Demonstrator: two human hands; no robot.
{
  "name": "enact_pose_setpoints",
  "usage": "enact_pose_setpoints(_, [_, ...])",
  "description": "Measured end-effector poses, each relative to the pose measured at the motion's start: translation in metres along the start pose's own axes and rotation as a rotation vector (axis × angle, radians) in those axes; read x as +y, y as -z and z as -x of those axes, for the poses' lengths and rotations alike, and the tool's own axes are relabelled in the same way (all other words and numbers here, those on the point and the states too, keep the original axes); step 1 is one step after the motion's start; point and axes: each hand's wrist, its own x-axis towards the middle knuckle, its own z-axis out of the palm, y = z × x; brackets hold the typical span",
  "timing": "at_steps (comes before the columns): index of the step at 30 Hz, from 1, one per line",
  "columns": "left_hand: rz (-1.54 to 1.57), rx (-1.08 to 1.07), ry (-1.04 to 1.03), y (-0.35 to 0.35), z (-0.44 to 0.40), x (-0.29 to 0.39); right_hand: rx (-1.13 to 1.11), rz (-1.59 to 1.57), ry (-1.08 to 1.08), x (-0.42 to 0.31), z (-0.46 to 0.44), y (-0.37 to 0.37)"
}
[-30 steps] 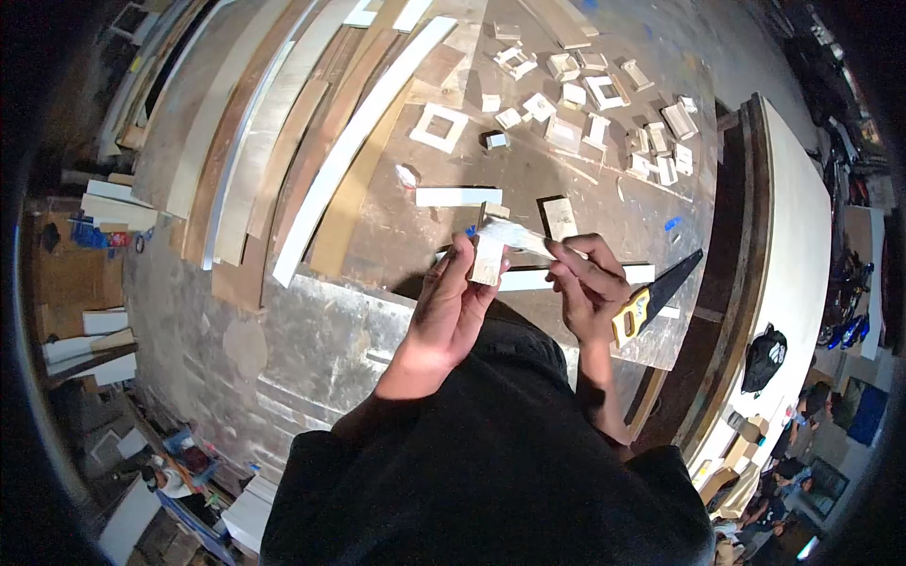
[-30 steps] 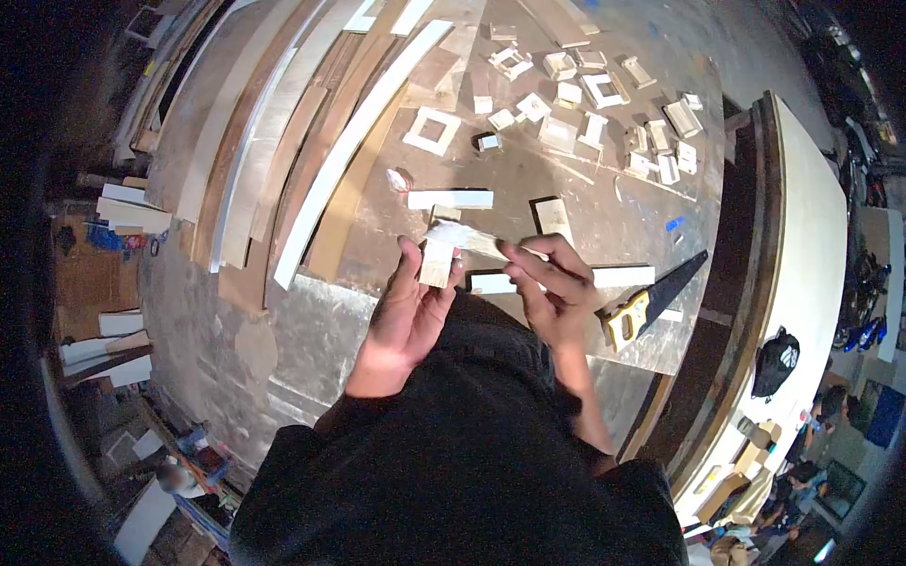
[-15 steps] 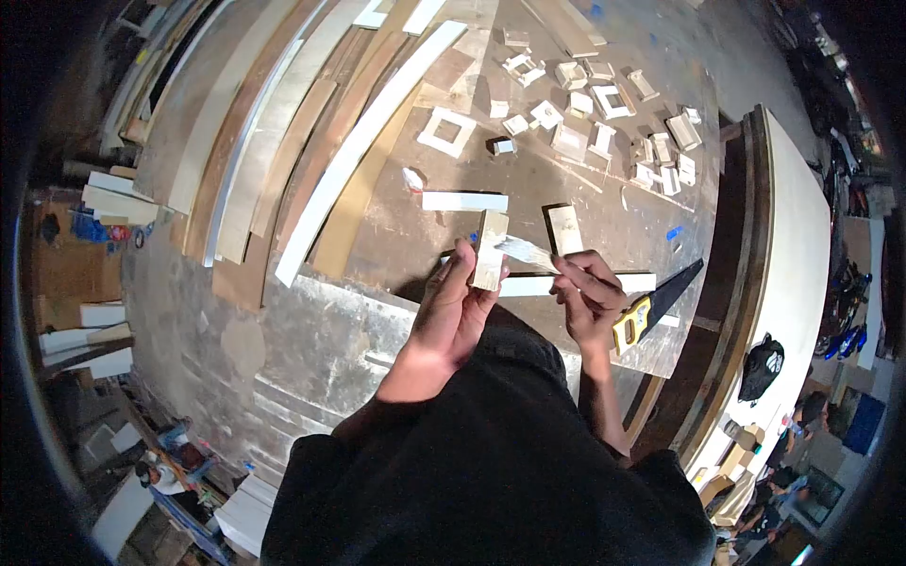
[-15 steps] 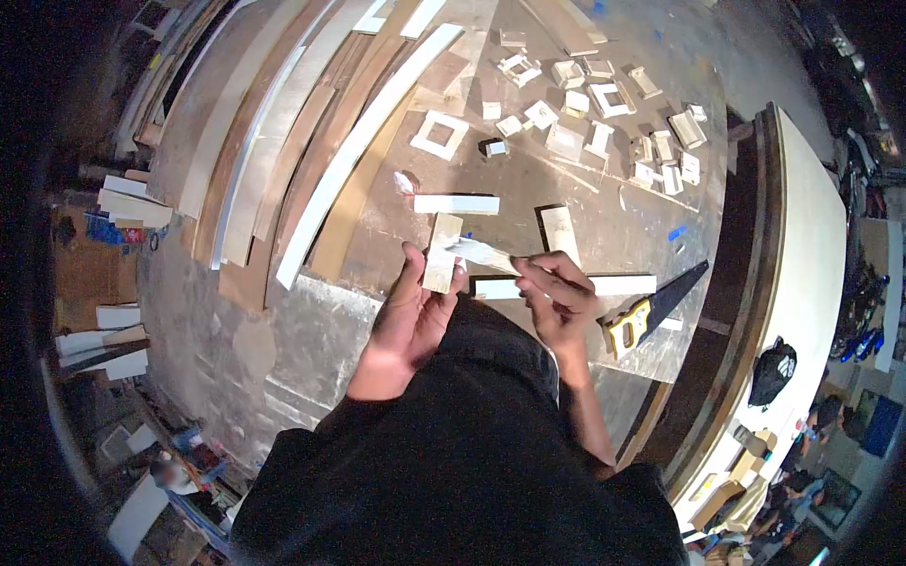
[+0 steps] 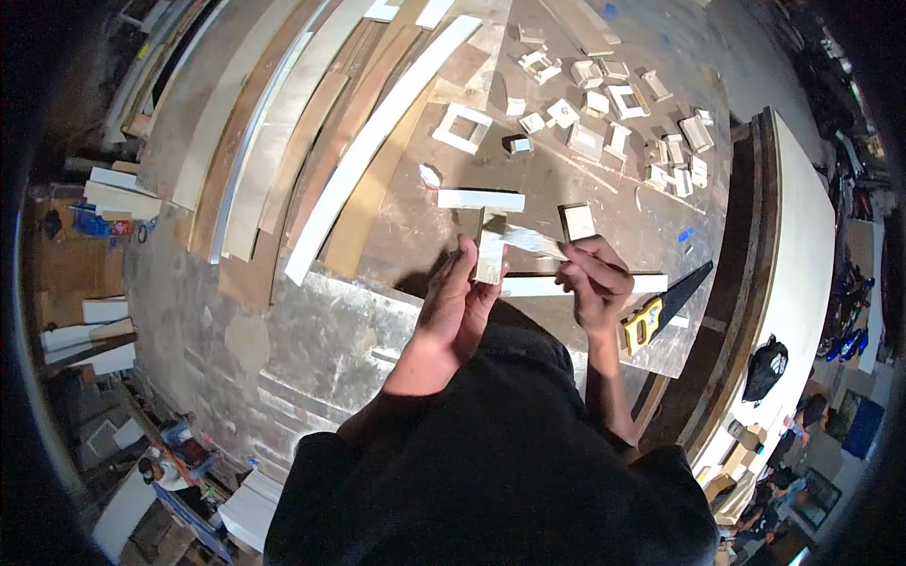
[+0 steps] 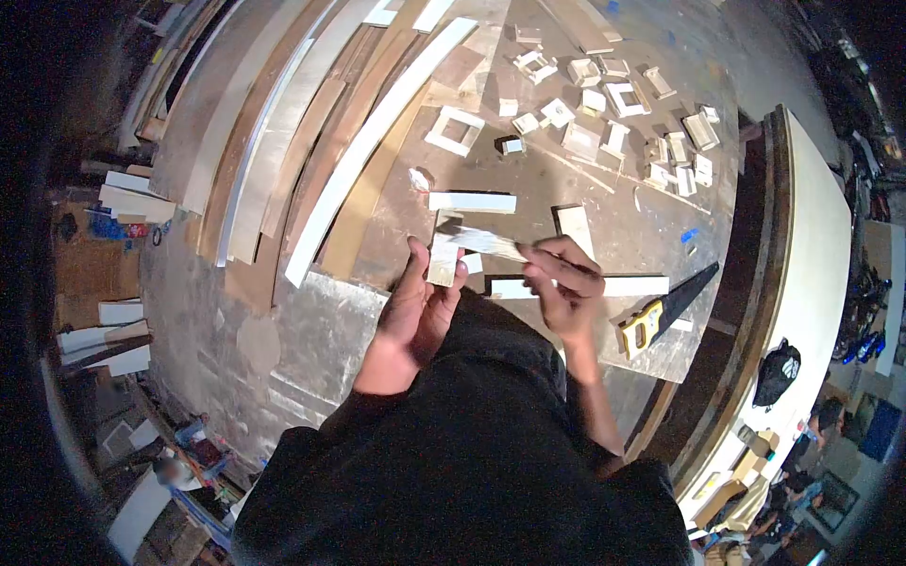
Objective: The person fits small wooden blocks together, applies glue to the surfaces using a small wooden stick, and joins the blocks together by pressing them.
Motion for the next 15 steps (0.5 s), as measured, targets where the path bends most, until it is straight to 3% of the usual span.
enact_pose_setpoints(2, [0.018, -0.006, 0.022, 0.009, -0.005, 0.004, -0.119, 0.043, 0.125, 0.012, -0.008, -0.011])
enact_pose_setpoints(5, [0.05, 0.06, 0.001, 0.016, -0.009, 0.018, -0.121, 0.043, 0.038, 0.026, -0.002, -0.013])
enact_pose_setpoints(7, [0.042, 0.078, -0.044, 0.037, -0.008, 0.029, 0.036, 0.041, -0.258, 0.034, 0.003, -0.015])
enact_pose_setpoints(12, [0.09, 0.058, -0.125, 0.087, -0.012, 0.056, -0.056, 0.266, -0.369, 0.076, -0.037, -0.051])
enact_pose_setpoints(15, [0.192, 0.087, -0.078, 0.109, -0.009, 0.072, -0.244, 0.524, -0.048, 0.115, -0.069, -0.084])
